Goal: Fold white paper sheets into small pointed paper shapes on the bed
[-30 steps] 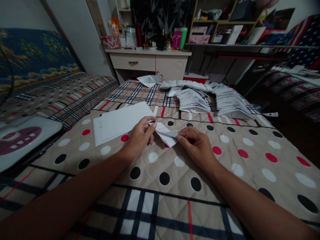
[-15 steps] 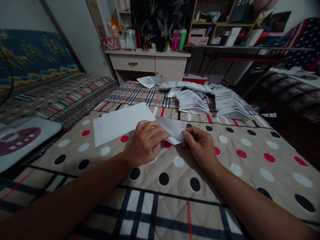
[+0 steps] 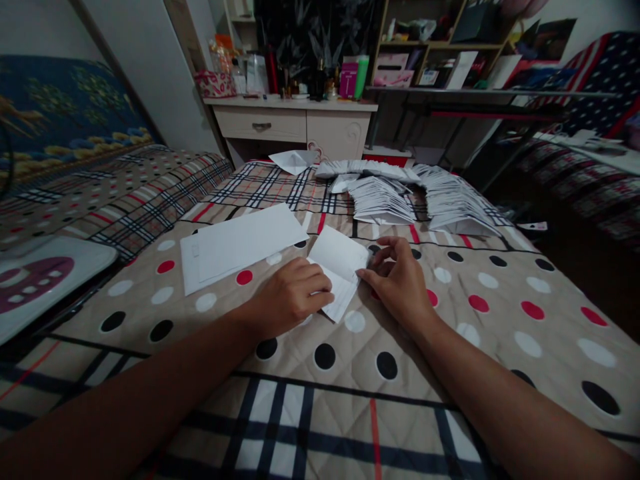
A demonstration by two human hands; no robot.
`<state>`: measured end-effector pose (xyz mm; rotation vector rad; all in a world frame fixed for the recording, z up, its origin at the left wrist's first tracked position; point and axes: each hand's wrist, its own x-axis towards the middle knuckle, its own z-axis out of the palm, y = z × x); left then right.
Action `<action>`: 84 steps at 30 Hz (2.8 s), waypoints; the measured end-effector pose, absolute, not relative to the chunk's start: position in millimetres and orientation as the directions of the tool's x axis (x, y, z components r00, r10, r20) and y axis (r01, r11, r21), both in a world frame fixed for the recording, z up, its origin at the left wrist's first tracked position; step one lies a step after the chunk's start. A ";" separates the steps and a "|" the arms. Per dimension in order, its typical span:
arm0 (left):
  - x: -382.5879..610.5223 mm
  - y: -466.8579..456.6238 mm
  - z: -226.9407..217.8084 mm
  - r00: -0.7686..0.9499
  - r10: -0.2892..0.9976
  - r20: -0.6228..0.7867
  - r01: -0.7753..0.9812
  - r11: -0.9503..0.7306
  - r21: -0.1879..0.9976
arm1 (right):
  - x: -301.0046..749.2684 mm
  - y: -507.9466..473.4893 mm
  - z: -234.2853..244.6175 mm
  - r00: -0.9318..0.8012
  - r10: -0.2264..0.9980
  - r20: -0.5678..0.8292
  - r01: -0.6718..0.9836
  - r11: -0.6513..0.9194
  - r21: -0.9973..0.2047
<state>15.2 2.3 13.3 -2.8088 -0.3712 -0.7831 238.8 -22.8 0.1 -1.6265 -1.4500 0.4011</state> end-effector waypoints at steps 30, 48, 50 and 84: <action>20.7 8.9 4.4 0.557 0.768 0.316 0.602 -0.635 0.483 | 234.0 -25.8 18.0 0.061 0.997 0.040 0.818 -0.027 -0.574; 29.3 2.3 12.5 0.597 0.768 0.232 0.758 -0.634 0.151 | 234.4 -24.5 18.3 0.030 0.999 0.032 0.824 -0.007 -0.567; 29.3 2.9 11.6 0.597 0.768 0.232 0.756 -0.636 0.158 | 233.7 -24.9 19.7 0.038 0.999 0.032 0.832 -0.014 -0.555; 25.3 3.9 12.8 0.443 0.875 0.197 0.856 -0.478 0.198 | 227.8 -29.4 23.7 0.057 0.998 0.018 0.855 -0.040 -0.518</action>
